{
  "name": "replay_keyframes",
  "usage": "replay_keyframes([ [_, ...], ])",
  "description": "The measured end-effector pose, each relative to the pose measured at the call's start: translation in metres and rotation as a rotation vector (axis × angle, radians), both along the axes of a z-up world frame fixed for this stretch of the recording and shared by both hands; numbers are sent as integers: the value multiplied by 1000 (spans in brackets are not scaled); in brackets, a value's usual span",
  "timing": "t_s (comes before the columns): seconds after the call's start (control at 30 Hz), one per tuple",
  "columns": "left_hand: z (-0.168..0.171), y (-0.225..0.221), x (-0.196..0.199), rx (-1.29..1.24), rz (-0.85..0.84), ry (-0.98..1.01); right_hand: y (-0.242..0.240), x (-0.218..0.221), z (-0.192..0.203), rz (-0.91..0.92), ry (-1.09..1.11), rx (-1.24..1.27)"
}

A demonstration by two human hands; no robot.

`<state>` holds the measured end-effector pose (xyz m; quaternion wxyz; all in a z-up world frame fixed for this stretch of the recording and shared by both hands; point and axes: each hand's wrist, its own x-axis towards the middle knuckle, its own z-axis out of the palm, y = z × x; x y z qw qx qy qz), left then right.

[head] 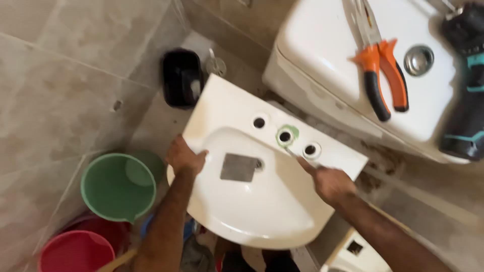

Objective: Scraping residue from faucet holes on a sink basin using a screwdriver

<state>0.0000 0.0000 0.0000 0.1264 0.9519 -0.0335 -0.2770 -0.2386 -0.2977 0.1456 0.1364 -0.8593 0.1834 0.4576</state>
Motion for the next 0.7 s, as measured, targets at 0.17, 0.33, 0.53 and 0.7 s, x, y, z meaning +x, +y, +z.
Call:
replay_keyframes([
  [0.17, -2, 0, 1, 22, -5, 20, -13, -41, -41, 127, -113, -131],
  [0.33, -2, 1, 2, 37, -36, 17, -5, -18, -27, 59, -81, -15],
  [0.53, -9, 3, -5, 82, -45, 23, -8, -22, -33, 111, -35, -20],
  [0.7, -13, 2, -5, 89, -41, 21, -16, -23, -23, 68, -37, -4],
])
